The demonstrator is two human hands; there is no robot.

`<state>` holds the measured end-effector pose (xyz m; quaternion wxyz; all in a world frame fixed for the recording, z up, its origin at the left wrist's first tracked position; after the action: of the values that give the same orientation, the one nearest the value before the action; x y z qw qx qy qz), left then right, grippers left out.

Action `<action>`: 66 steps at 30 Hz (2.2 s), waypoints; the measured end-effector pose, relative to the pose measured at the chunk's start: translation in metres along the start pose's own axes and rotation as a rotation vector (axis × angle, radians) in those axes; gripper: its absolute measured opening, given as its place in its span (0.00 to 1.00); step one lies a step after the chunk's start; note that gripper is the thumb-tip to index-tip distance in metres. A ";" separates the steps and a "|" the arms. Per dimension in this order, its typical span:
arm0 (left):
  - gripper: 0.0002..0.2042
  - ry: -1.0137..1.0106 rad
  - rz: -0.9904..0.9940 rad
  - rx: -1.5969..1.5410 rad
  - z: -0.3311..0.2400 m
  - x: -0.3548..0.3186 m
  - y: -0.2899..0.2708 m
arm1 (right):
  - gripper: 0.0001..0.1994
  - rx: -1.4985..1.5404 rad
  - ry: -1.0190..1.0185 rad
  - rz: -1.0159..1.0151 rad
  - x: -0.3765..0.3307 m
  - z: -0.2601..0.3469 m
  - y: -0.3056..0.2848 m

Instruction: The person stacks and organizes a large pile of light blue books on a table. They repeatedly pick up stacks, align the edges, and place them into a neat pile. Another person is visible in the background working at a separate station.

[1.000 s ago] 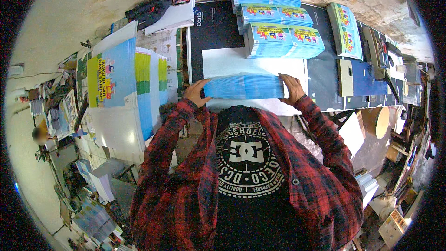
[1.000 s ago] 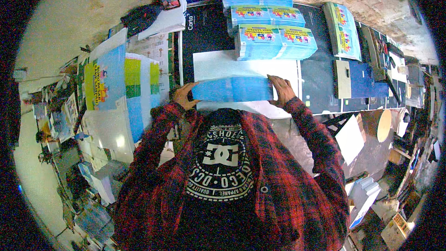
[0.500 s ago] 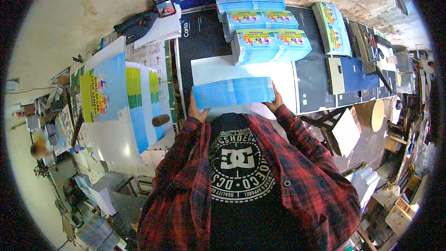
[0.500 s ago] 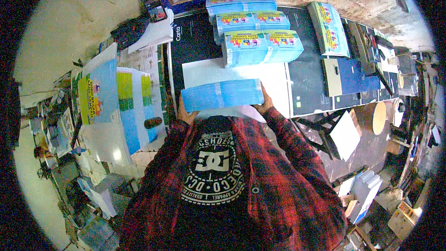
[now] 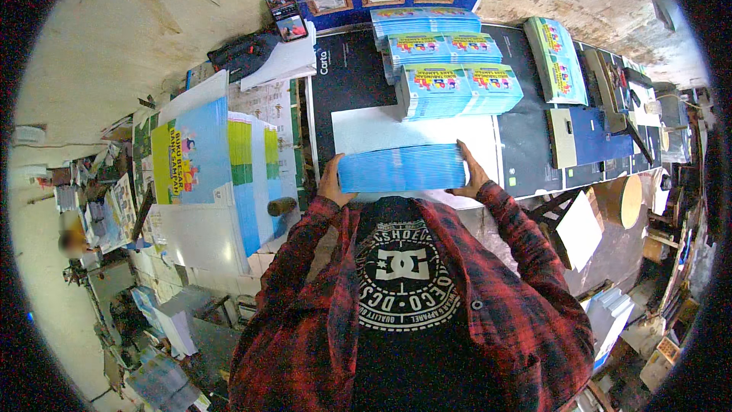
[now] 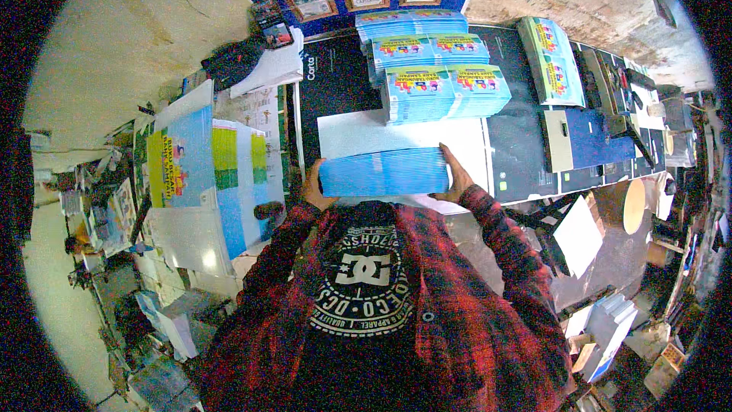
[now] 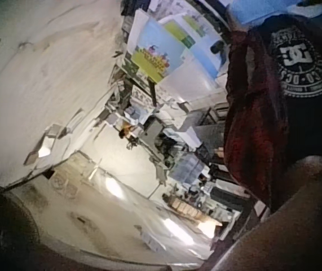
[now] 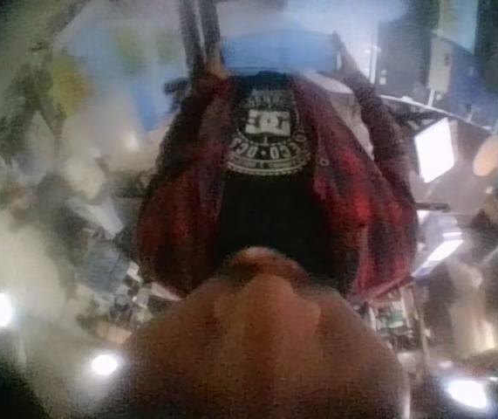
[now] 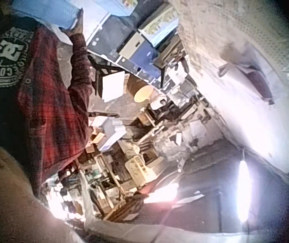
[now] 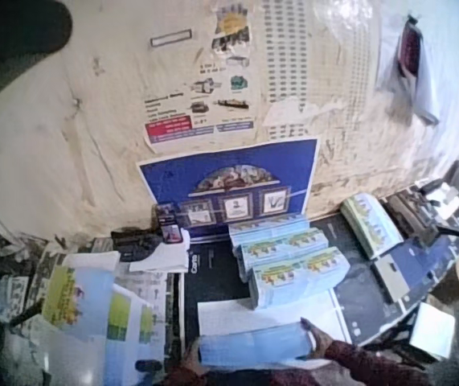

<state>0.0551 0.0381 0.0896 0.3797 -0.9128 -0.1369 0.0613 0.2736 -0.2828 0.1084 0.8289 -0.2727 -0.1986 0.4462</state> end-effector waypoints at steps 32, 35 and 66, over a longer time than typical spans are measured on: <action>0.37 0.053 0.258 0.775 -0.113 0.058 0.065 | 0.31 -0.590 -0.091 0.171 0.066 0.062 0.064; 0.35 0.038 0.141 0.747 -0.115 0.051 0.067 | 0.33 -0.598 -0.095 0.233 0.066 0.047 0.077; 0.37 -0.618 -0.275 0.024 -0.094 -0.015 0.020 | 0.29 0.914 -0.516 1.124 -0.057 0.271 -0.206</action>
<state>0.0646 -0.0433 0.1418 0.3358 -0.8195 -0.3668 0.2847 0.2181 -0.3499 0.4424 0.4352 0.1497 -0.0131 0.8877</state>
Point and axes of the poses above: each hand's wrist, its own x-axis towards the middle knuckle, its own y-axis out of the palm, z = x × y, the point moved 3 cm from there along x, towards the middle knuckle, and after that the axes turned 1 degree about z, right-handed, at the moved point
